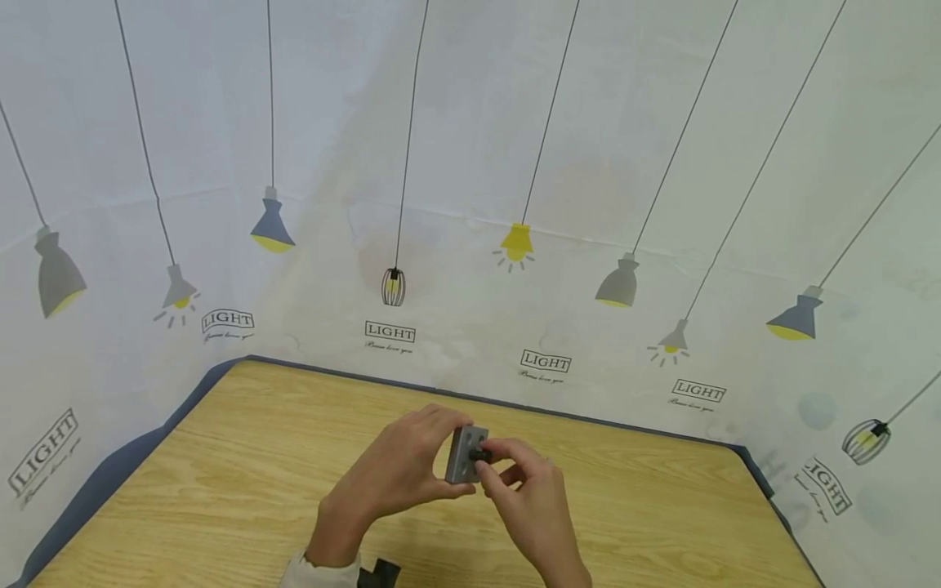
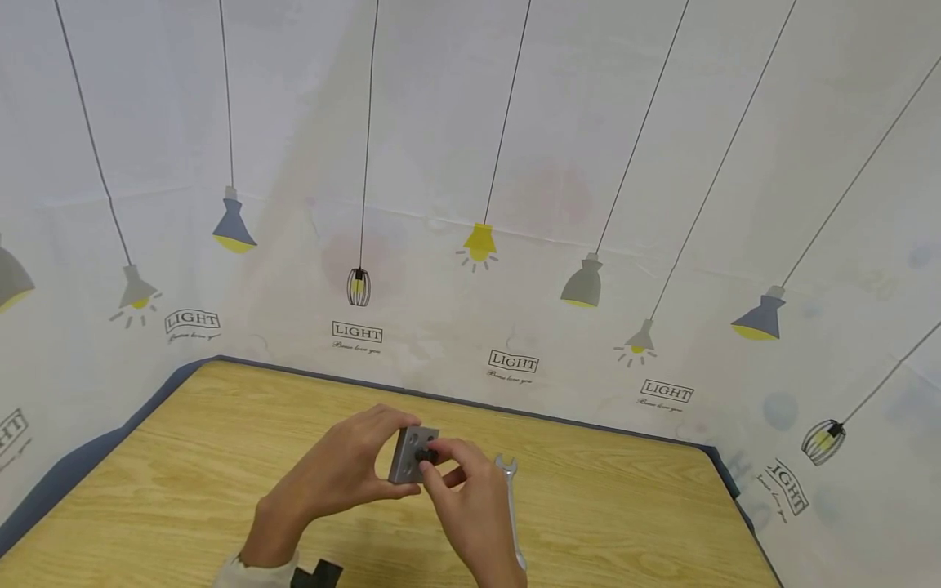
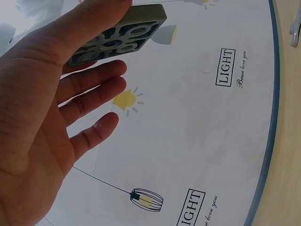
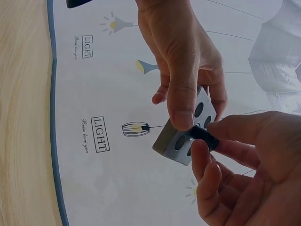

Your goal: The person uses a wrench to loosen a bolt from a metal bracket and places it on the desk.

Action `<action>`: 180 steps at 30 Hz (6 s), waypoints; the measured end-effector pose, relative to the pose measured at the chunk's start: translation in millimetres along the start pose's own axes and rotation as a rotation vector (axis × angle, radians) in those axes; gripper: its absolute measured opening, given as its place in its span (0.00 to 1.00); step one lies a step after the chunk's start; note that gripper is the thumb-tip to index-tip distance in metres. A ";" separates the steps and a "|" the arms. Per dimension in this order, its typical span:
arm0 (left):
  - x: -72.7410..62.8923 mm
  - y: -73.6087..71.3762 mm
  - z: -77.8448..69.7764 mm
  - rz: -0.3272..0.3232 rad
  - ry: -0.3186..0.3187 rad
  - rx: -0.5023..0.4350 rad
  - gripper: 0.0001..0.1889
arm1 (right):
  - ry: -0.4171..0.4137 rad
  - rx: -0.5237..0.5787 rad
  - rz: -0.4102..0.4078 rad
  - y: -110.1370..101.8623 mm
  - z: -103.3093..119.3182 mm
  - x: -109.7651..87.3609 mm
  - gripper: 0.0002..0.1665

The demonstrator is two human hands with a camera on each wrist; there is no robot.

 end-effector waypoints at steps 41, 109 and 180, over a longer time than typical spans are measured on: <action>-1.5 -1.6 3.6 -0.004 -0.015 0.004 0.36 | 0.006 0.012 0.014 1.1 -1.5 0.4 0.10; -0.3 -0.5 1.4 -0.001 0.003 0.001 0.35 | -0.013 -0.055 -0.006 -1.2 0.4 0.3 0.12; -0.6 0.7 2.2 0.012 -0.017 -0.011 0.35 | 0.000 -0.004 0.053 1.7 -1.8 0.0 0.11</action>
Point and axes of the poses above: each hand's wrist, its own x-axis towards the middle knuckle, its own y-axis out of the palm, z = x × y, the point moved 6 cm from there along x, towards the middle knuckle, and after that the axes turned 6 degrees about -x, right-handed, at the moved point
